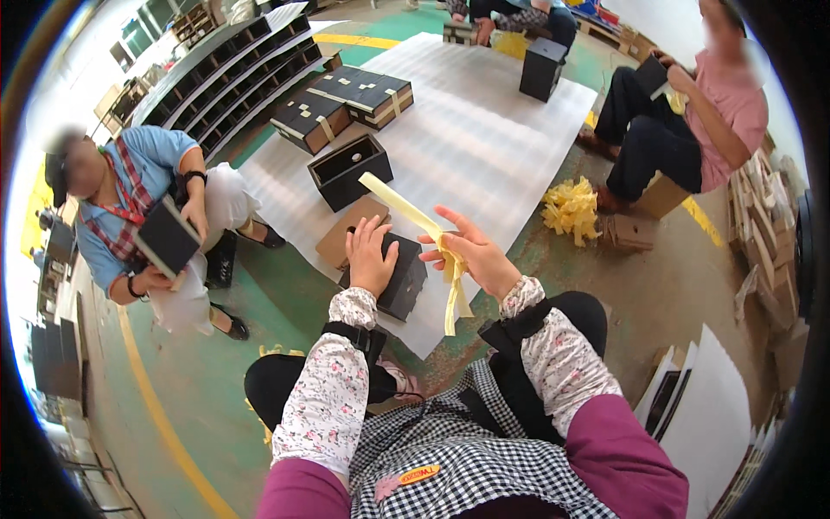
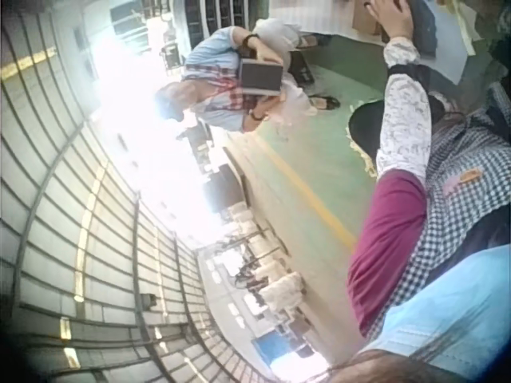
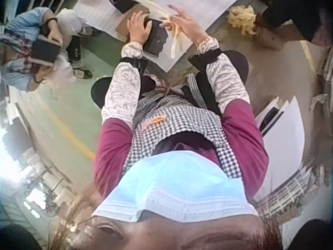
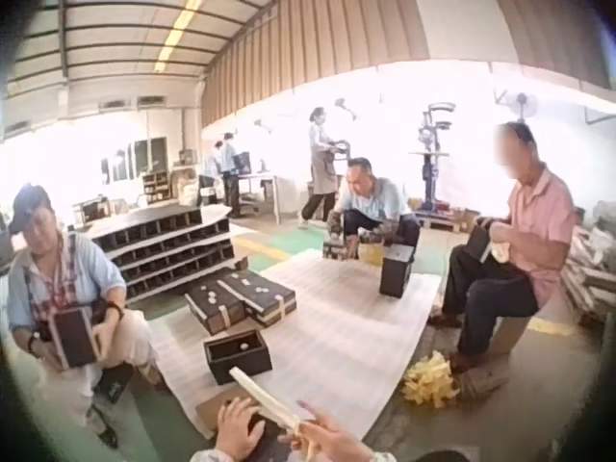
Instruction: The person sits on the floor and assembles small black boxes by applying yellow tape to the edges. They handle the boxes one at a time, folding the tape over the corners to secure the structure, and place the finished units into a larger black container.
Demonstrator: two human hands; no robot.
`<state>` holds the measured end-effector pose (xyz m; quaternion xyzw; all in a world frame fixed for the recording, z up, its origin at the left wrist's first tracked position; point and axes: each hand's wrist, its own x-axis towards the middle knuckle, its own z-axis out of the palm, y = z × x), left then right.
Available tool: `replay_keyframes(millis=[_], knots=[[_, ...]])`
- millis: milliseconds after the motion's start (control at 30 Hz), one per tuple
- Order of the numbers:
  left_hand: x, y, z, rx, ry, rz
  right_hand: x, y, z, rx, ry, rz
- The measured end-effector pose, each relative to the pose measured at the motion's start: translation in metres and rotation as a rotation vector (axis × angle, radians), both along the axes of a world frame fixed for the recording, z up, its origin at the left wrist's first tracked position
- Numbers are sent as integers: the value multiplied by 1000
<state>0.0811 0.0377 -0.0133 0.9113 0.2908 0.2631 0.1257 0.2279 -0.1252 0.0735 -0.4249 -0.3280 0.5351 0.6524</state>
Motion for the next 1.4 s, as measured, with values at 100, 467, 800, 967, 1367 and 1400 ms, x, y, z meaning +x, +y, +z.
replay_keyframes(millis=[100, 467, 800, 967, 1367, 1400], knots=[[-3, -9, 17, -180, -98, -156, -4, -1, -5, -70, 33, 55], [-11, -58, 65, -1101, -602, -286, -8, 0, -23, -189, -84, 276], [-2, -79, 67, -1046, -649, -208, 8, -7, -10, 205, -314, 47], [1, -83, 58, -1136, -609, -128, -7, -11, -15, 45, -391, 103], [-86, -59, -2, -1268, 547, -260, 30, -18, -13, -90, -30, -164], [-90, -58, -14, -1195, 514, -175, 30, -19, -13, -87, -3, -178]])
